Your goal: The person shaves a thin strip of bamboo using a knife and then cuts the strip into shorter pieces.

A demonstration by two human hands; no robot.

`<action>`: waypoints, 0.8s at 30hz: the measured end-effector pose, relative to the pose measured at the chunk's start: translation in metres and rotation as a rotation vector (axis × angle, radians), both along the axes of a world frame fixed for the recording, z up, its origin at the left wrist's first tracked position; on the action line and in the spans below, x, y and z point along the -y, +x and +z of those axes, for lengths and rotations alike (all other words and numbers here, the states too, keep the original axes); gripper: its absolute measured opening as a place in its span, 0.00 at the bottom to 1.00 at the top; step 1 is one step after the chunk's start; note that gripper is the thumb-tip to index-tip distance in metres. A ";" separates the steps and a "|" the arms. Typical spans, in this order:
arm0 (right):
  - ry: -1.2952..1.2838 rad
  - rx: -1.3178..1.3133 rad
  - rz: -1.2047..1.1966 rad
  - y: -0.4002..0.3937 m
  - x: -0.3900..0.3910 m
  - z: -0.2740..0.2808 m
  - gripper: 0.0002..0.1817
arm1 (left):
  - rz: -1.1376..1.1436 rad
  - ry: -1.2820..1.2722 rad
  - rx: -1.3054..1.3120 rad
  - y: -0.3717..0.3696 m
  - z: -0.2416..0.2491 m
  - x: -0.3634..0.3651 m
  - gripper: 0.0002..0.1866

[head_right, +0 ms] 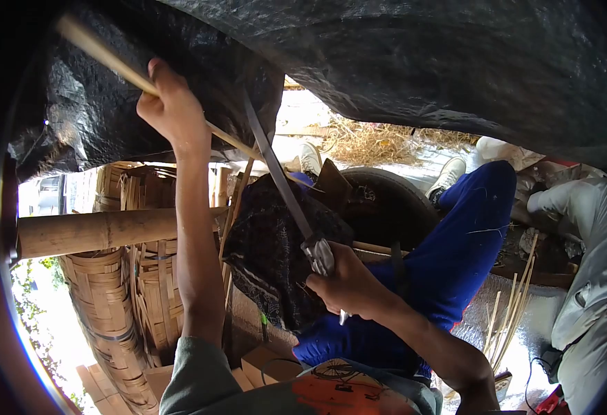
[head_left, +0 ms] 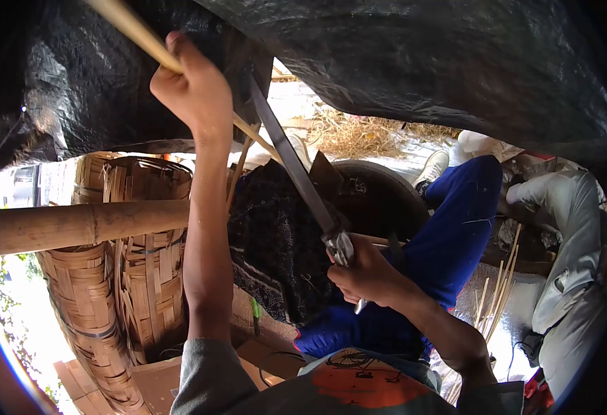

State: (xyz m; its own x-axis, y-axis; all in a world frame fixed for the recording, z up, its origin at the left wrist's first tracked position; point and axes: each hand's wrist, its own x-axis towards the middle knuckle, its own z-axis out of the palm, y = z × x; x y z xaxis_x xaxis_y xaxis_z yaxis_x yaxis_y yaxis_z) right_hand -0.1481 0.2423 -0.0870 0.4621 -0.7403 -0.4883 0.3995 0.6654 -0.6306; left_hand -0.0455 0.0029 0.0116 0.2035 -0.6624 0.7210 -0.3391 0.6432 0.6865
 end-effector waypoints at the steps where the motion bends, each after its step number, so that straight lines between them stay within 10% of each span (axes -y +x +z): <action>1: -0.002 -0.002 -0.002 -0.006 0.005 0.008 0.11 | -0.013 -0.031 -0.030 0.001 0.002 0.001 0.28; 7: -0.336 -0.290 -0.163 -0.014 0.018 0.042 0.08 | -0.041 0.004 -0.046 -0.001 0.002 -0.011 0.28; 13: 0.033 -0.113 -0.018 0.005 0.006 0.008 0.09 | 0.022 0.006 0.007 0.000 0.002 -0.004 0.28; 24: -0.044 -0.069 -0.116 0.018 0.005 0.003 0.14 | 0.055 -0.006 -0.056 0.004 -0.001 -0.001 0.29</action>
